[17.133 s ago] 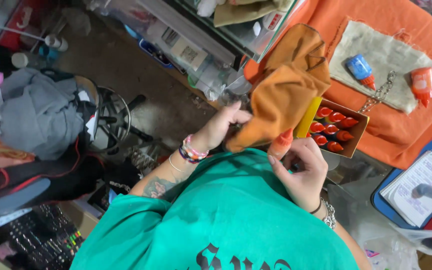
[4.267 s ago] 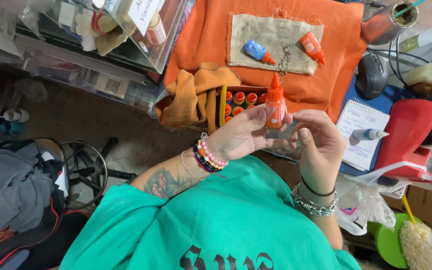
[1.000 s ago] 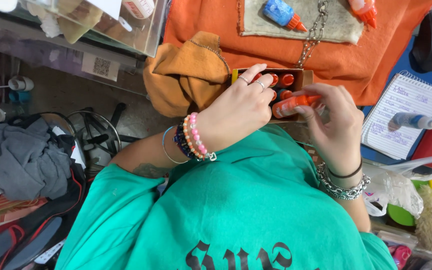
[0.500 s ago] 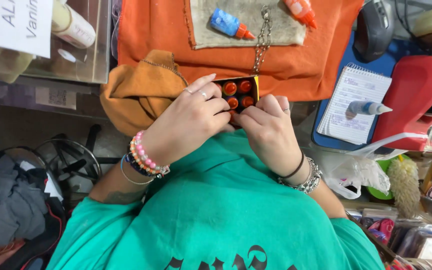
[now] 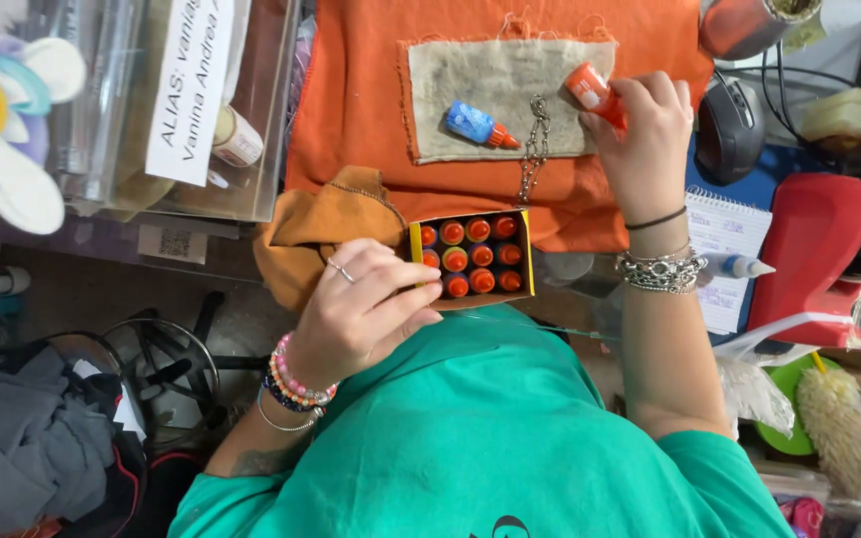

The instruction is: The person cleans small glue bottles using a brown cloth. They wipe the exterior of blue and orange bottles, unscrew the caps to wipe the tips, and then place the cleaned bottles into a yellow box.

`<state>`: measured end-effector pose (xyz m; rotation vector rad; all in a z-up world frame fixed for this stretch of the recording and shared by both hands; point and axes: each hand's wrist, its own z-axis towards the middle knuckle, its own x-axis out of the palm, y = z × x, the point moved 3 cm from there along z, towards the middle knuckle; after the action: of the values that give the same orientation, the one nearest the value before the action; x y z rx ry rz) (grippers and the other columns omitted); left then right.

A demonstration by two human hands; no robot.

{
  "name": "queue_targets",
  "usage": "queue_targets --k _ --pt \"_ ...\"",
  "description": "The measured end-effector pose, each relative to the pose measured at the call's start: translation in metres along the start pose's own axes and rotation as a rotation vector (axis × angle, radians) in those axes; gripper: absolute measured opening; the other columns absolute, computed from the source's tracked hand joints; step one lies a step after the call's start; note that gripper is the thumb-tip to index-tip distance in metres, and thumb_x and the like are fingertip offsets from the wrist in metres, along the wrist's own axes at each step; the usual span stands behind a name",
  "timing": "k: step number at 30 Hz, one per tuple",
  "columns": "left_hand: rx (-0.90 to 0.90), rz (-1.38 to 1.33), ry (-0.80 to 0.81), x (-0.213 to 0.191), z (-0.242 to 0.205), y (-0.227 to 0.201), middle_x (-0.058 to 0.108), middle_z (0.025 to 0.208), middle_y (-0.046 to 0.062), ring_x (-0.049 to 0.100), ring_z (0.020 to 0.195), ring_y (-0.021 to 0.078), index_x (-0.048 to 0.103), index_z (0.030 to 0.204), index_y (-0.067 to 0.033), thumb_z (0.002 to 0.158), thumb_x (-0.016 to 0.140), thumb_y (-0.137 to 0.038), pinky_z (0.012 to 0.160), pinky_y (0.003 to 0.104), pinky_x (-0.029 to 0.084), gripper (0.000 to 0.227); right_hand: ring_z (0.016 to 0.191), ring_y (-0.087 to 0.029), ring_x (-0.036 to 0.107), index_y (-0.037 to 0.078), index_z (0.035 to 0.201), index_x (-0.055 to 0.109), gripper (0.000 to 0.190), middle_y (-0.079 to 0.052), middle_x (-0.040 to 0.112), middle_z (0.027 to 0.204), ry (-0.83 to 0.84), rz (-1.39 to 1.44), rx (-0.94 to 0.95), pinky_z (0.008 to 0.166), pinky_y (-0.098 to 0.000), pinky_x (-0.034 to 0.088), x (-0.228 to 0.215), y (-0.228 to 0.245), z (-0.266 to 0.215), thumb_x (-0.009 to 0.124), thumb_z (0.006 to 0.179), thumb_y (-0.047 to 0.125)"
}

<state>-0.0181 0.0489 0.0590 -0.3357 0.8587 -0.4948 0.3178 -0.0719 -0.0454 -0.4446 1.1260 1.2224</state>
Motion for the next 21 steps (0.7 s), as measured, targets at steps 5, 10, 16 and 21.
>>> queue_targets --k 5,10,16,21 --pt "-0.091 0.010 -0.079 -0.004 -0.015 0.001 0.067 0.118 0.017 0.065 0.098 0.0317 0.072 0.107 -0.0013 0.101 0.066 -0.017 0.087 0.046 0.054 0.018 0.091 -0.034 0.055 0.004 0.107 0.072 0.033 -0.010 0.066 0.099 -0.120 -0.120 -0.021 0.079 -0.0445 0.040 -0.028 0.024 -0.011 0.096 0.085 0.009" --pt "-0.264 0.032 -0.215 -0.007 0.001 -0.005 0.068 0.110 0.018 0.063 0.082 0.0268 0.075 0.094 0.0028 0.101 0.064 -0.009 0.084 0.041 0.053 0.017 0.083 -0.038 0.060 -0.012 0.105 0.073 0.027 -0.023 0.072 0.096 -0.385 0.178 -0.193 0.083 -0.0470 0.045 -0.090 0.095 -0.034 0.095 0.093 -0.019" --pt "-0.271 -0.226 -0.123 0.015 0.028 -0.015 0.070 0.117 0.016 0.068 0.093 0.0272 0.062 0.128 0.0021 0.106 0.064 -0.014 0.093 0.043 0.057 0.028 0.077 -0.032 0.050 -0.002 0.101 0.073 0.022 -0.012 0.062 0.084 -0.566 0.254 -0.142 0.079 -0.0460 0.047 -0.098 0.123 -0.071 0.089 0.096 0.011" --pt "-0.297 -0.463 0.006 0.042 0.035 -0.014 0.059 0.129 0.010 0.065 0.092 0.0168 0.051 0.143 -0.0122 0.104 0.074 -0.015 0.094 0.031 0.062 0.045 0.074 -0.032 0.048 -0.002 0.104 0.070 0.020 -0.013 0.059 0.082 -0.529 0.366 -0.226 0.072 -0.0455 0.046 -0.094 0.136 -0.085 0.086 0.095 0.007"
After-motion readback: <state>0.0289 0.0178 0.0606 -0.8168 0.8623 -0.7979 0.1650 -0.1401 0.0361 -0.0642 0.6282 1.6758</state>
